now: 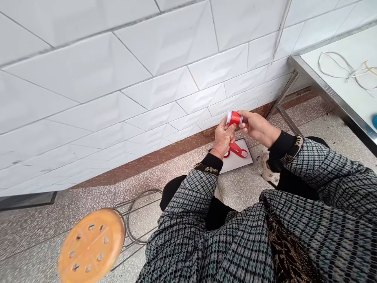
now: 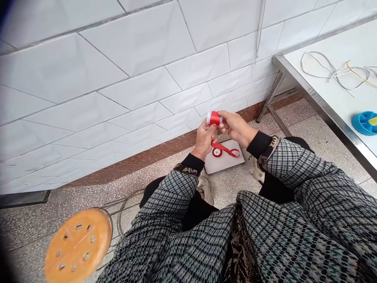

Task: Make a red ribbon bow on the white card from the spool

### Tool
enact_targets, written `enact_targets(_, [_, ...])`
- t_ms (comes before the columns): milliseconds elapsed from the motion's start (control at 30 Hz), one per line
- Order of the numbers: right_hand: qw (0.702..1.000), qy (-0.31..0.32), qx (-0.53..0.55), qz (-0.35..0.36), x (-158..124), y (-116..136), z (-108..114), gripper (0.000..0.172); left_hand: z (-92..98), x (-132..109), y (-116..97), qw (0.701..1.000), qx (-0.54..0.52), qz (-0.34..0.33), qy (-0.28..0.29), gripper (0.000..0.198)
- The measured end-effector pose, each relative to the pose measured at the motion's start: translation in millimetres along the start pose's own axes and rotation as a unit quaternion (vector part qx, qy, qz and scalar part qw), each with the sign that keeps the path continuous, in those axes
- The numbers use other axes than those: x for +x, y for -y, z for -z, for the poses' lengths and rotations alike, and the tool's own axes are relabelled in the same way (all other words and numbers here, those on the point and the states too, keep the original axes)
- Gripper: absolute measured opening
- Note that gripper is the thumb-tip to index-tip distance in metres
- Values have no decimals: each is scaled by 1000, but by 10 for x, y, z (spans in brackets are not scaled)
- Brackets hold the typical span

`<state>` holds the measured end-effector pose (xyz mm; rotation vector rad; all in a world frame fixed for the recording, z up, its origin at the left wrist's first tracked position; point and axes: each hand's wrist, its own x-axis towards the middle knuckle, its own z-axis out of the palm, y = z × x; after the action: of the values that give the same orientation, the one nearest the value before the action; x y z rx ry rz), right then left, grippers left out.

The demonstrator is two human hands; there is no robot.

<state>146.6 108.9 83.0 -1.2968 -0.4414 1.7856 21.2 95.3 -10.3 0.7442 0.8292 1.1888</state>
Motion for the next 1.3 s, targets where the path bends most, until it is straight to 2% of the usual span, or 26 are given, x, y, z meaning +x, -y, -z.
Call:
enact_targets(100, [998, 12, 31, -52, 14, 27, 10, 32, 11, 4, 8, 1000, -7, 4, 10, 76])
enact_targets(200, [993, 22, 53, -107, 38, 50, 26, 31, 7, 1, 28, 999, -12, 10, 28, 67])
enact_targets(300, [988, 30, 67, -132, 60, 52, 46, 29, -8, -7, 42, 999, -21, 14, 30, 64])
enact_targets(533, [994, 38, 53, -92, 48, 47, 61, 28, -10, -4, -1, 999, -19, 19, 37, 62])
enact_targets(667, [995, 21, 34, -92, 53, 78, 59, 26, -2, -6, -26, 999, -14, 19, 36, 64])
enact_targets(767, [994, 31, 28, -96, 40, 51, 61, 27, -9, -18, -31, 999, -21, 13, 25, 63])
enact_targets(933, [996, 82, -26, 2, -41, -128, 46, 23, -42, -30, -24, 999, -42, 6, -11, 65])
enact_targets(1033, [995, 57, -64, 42, -47, -149, 40, 30, -53, -24, -4, 1000, -23, 8, -13, 63])
enact_targets(1133, [998, 20, -39, 40, -4, -75, 48, 26, -34, -11, 20, 1000, 7, 4, -1, 61])
enact_targets(1233, [1000, 17, 11, 9, 37, -5, 58, 20, 8, 7, 27, 1000, 24, 2, 5, 65])
enact_targets(1300, [999, 16, 33, -22, 47, 21, 61, 21, 37, 17, 15, 1000, 29, 0, 1, 72])
